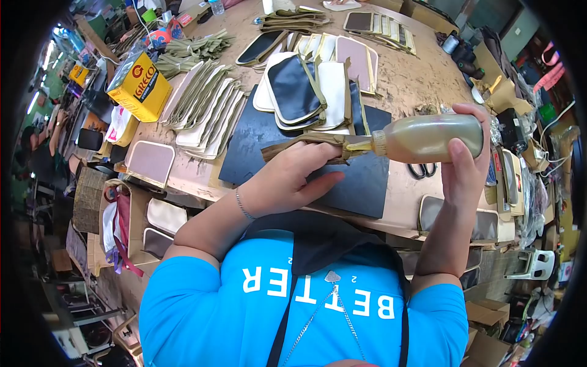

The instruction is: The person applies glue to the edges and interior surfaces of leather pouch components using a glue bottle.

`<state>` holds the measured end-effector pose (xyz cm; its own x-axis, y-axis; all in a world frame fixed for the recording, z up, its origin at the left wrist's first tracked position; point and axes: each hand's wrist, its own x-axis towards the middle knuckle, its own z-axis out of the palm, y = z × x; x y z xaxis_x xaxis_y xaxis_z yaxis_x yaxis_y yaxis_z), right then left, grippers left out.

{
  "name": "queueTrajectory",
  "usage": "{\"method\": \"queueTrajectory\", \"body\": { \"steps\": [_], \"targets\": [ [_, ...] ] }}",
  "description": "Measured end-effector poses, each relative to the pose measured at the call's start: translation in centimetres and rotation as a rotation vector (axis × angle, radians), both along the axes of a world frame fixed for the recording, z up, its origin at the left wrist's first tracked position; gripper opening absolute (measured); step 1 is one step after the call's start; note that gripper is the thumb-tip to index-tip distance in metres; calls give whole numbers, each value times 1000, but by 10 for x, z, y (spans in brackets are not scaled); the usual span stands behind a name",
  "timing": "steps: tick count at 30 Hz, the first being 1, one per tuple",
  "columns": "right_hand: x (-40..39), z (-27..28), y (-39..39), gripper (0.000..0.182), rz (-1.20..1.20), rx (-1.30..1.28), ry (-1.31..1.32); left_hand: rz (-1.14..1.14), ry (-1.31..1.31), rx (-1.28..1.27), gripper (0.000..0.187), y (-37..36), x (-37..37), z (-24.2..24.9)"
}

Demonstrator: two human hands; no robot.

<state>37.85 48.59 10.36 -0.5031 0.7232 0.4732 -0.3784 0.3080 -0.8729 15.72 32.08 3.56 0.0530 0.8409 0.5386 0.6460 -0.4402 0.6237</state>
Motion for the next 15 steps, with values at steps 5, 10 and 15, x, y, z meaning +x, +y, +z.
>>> {"method": "queueTrajectory", "body": {
  "steps": [5, 10, 15],
  "targets": [
    [3, -4, 3, 54, -37, 61, -34, 4, 7, -24, 34, -1, 1, 4],
    [6, -7, 6, 56, 3, 102, -37, -42, -162, -146, 45, -1, 1, 1],
    [-8, -3, 1, 60, 62, 52, 115, -281, -740, -402, 72, -1, -1, 9]
  ]
}}
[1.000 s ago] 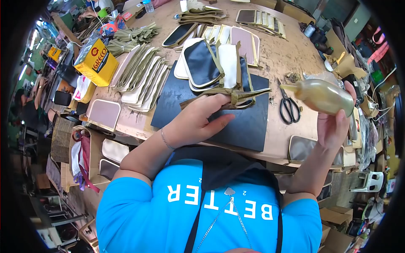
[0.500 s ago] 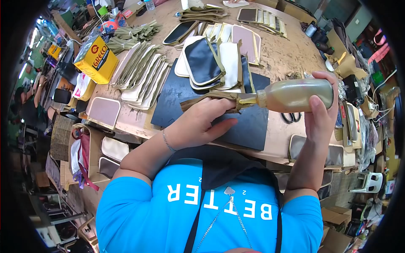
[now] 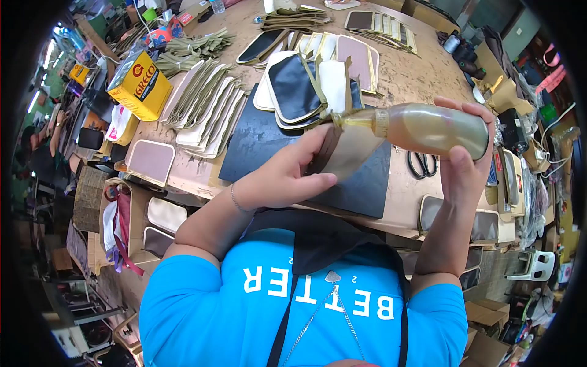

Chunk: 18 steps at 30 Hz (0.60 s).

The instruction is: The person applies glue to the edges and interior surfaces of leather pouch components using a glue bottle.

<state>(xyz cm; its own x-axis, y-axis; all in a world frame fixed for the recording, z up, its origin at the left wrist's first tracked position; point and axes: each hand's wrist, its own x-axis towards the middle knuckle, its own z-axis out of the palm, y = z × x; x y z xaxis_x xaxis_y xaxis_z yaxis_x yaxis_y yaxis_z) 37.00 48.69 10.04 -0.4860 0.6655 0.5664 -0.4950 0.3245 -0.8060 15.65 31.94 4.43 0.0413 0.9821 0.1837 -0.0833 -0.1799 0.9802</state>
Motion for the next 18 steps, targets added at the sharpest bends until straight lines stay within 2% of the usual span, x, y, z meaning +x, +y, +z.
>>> {"method": "queueTrajectory", "body": {
  "steps": [4, 10, 13, 18],
  "targets": [
    [-3, -2, 5, 59, -9, 141, -49, -67, -215, -64, 83, 1, -3, 4],
    [-6, -2, 1, 61, -81, 220, -184, -79, -212, -63, 85, -1, -2, 6],
    [-12, -1, -2, 55, -52, 203, -99, -77, -242, -66, 86, -2, -3, 6],
    [-11, -3, -4, 53, -35, 188, -171, -83, -259, -61, 90, -2, -6, 8]
  ]
}}
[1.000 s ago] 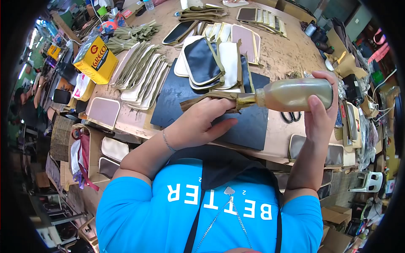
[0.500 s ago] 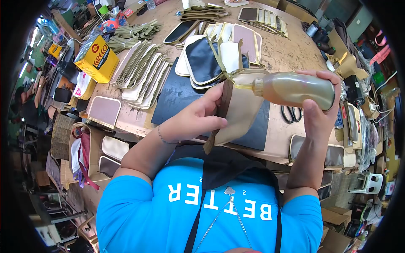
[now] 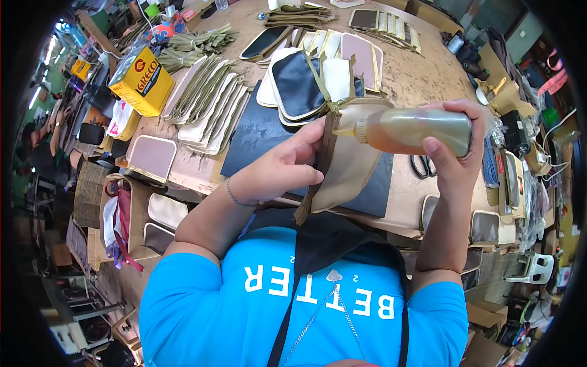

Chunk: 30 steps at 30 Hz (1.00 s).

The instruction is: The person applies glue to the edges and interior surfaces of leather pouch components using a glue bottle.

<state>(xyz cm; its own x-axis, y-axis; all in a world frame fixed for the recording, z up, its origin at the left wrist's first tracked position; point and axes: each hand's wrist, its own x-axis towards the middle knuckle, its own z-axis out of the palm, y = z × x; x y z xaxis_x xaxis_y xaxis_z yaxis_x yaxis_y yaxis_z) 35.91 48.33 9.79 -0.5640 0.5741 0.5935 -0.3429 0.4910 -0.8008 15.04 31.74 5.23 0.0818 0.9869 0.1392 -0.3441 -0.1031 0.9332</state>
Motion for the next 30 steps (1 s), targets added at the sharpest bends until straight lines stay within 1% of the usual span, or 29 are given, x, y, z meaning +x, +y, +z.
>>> {"method": "queueTrajectory", "body": {
  "steps": [7, 10, 16, 22, 25, 30],
  "targets": [
    [-1, -7, -1, 52, 32, -6, -58, 15, -36, -18, 96, 1, -1, 3],
    [-1, -10, -2, 52, 51, -9, -71, -29, -116, 34, 90, 2, -2, 1],
    [-1, -14, -7, 53, 67, 8, -112, 7, -125, 34, 92, 4, -3, 6],
    [-2, -20, -7, 51, 100, -3, -105, 12, -279, 24, 92, 6, -2, 9],
    [-1, -22, -5, 51, 83, 41, -132, 50, -190, -4, 92, 4, 0, 20],
    [-2, -26, -8, 51, 86, 58, -143, 81, -230, 6, 88, 9, -6, 12]
  ]
}}
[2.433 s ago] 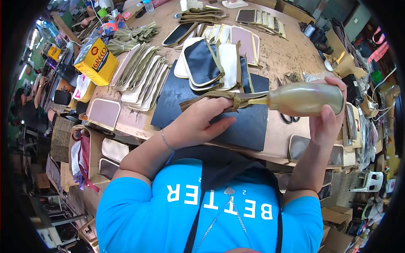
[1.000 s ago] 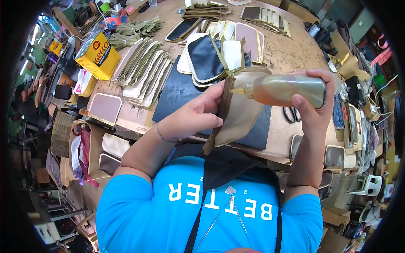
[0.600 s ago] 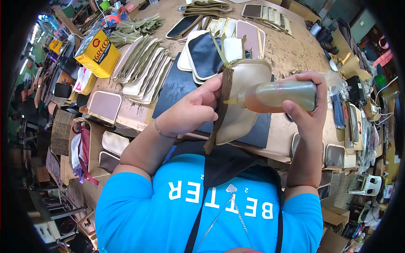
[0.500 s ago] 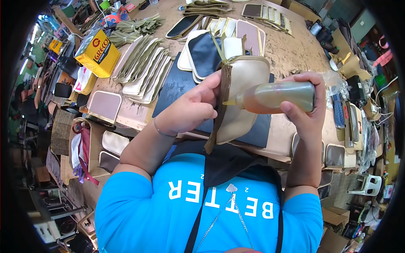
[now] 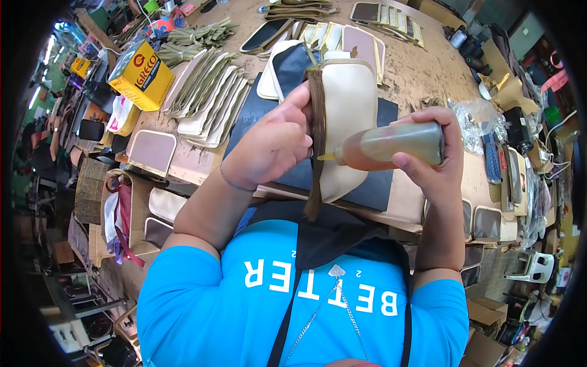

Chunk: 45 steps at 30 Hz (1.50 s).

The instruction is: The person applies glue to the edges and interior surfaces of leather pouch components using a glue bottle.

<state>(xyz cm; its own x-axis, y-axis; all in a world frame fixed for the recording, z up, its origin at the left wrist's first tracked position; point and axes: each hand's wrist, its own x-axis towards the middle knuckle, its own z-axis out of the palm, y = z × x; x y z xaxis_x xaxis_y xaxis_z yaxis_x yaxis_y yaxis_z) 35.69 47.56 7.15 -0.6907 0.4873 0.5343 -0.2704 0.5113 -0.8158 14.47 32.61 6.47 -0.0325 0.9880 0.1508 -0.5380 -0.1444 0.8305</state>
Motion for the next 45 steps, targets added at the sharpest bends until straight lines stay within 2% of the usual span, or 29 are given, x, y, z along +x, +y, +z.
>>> {"method": "queueTrajectory", "body": {
  "steps": [7, 19, 28, 37, 40, 45],
  "targets": [
    [0, -6, -1, 52, -40, 153, -55, 54, -32, 42, 84, 2, -2, -1],
    [-1, -6, -8, 51, -14, 90, -141, 97, -35, 76, 79, 2, -6, 4],
    [1, -5, -5, 51, -11, 211, -218, 129, -24, 100, 78, 3, -11, 6],
    [5, -10, -8, 52, 14, 140, -293, 166, -36, 159, 73, 4, -19, 4],
    [7, -11, -9, 52, 25, 114, -305, 155, -123, 163, 64, 2, -22, 5],
    [12, -14, 0, 54, 79, 4, -318, 174, -103, 169, 64, 5, -28, 5]
  ]
}}
